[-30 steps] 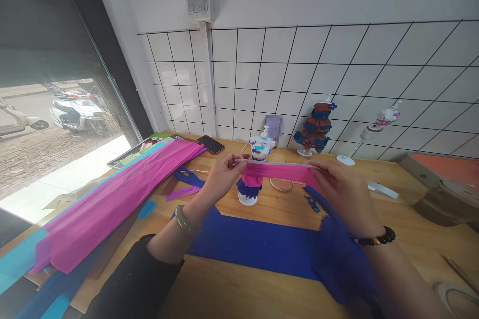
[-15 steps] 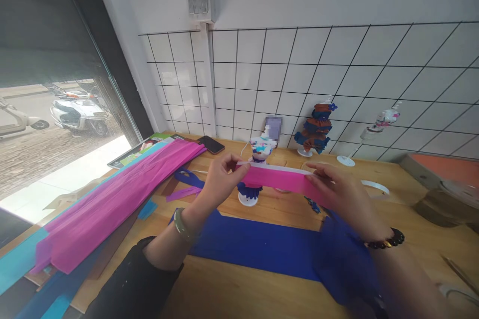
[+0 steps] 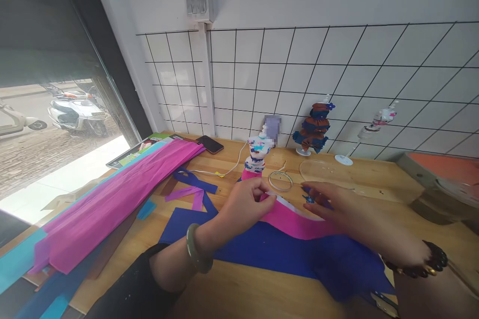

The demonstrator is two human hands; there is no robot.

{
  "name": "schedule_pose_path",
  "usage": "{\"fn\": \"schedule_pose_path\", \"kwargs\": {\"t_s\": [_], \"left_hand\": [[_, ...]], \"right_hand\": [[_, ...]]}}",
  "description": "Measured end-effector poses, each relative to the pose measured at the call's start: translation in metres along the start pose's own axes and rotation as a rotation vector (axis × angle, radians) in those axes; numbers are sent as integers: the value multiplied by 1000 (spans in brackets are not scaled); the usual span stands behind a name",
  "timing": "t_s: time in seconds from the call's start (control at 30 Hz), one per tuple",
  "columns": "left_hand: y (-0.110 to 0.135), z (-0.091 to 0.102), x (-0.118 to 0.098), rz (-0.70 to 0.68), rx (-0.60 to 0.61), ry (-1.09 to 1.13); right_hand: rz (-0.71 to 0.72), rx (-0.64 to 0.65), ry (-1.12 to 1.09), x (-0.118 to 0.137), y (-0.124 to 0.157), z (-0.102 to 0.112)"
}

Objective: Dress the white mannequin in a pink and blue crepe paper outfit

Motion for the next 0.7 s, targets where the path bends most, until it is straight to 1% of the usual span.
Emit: {"fn": "schedule_pose_path", "kwargs": {"t_s": [0.1,0.2,0.3,0.4,0.47,0.53,0.7], "left_hand": [[0,-2,2,11,26,45],[0,-4,1,4,47,40],[1,-5,1,0,47,11],[1,-7,2,-1,55,0],[2,-7,2,1,65,1],[2,-7,3,4,65,-4],[2,-4,-1,-7,41,-52]], "right_hand": [[171,-123,-24,33,4,6],[278,-222,-36,61,9,9],[383,-276,-31,76,11,8],[466,-293,-40,81,11,6],[470,-289,-47,80,10,4],[437,-262,-52,78,8,3],[322,-139,-64,73,5,-2]]}}
Point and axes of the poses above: each hand's wrist, its own y-axis away from the middle knuckle, its own z-axis out of the back of the hand, x = y × z, the point moved 5 cm from there along -y, towards the middle knuckle, and after that the axes turned 7 degrees about x, right-handed, at the moved point
